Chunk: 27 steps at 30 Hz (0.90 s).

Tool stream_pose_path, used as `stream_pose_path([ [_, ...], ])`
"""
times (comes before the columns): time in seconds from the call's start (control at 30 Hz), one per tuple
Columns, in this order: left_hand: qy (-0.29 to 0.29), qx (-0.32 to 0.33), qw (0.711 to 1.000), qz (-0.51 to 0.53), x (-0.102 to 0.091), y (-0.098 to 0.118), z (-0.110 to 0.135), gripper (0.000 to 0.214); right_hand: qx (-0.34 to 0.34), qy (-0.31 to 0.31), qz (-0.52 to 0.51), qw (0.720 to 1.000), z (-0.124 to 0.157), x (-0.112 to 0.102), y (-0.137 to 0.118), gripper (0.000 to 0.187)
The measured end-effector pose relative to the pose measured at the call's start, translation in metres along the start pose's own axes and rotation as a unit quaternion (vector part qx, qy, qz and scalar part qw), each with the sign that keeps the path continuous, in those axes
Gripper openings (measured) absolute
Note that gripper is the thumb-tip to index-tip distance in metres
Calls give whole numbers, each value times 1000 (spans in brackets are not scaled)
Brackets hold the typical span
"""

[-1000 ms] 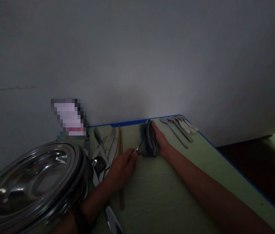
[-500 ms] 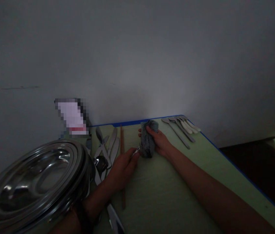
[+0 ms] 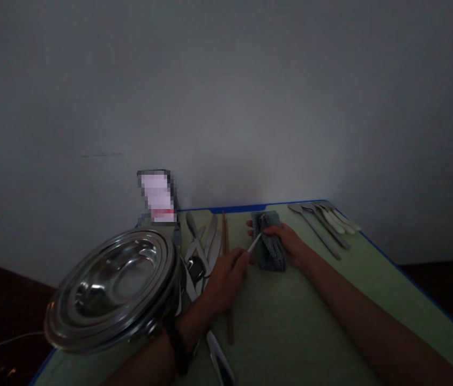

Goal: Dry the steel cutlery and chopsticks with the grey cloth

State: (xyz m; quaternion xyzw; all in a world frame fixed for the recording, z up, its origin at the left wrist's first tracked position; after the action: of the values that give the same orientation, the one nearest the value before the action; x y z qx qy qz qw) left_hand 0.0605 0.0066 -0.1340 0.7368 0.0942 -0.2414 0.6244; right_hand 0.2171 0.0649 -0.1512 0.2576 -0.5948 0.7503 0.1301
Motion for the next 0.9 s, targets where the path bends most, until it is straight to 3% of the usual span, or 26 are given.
stream_pose_path([
  [0.17,56,-16,998,22,-2,-3,0,24,8,15,12,1000,0,1,6,20],
  [0.3,71,-14,997,28,-3,-1,0,27,-1,31,-83,996,-2,1,4,30],
  [0.47,27,-13,999,32,-1,-3,1,27,-31,21,-164,986,-4,3,-7,36],
  [0.63,-60,-3,997,45,1,-4,0,39,11,83,-189,978,-6,-1,-5,29],
  [0.73,-69,11,997,45,0,-2,1,36,21,98,-183,978,-8,-4,-2,27],
  [0.9,-51,20,997,47,-1,3,2,44,8,74,-155,985,-13,-3,-2,26],
])
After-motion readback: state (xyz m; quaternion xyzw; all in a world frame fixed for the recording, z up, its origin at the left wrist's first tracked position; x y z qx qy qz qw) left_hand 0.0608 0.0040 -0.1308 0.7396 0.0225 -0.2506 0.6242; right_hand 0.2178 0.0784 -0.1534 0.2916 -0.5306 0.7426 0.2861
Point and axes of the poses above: each hand's wrist, its own z-axis away from the middle knuckle, its own x-axis out of the palm, y = z × x, the point moved 2 cm from there along -z, towards the middle knuckle, and after that the axes turned 4 degrees about y, right-handed, at the moved point
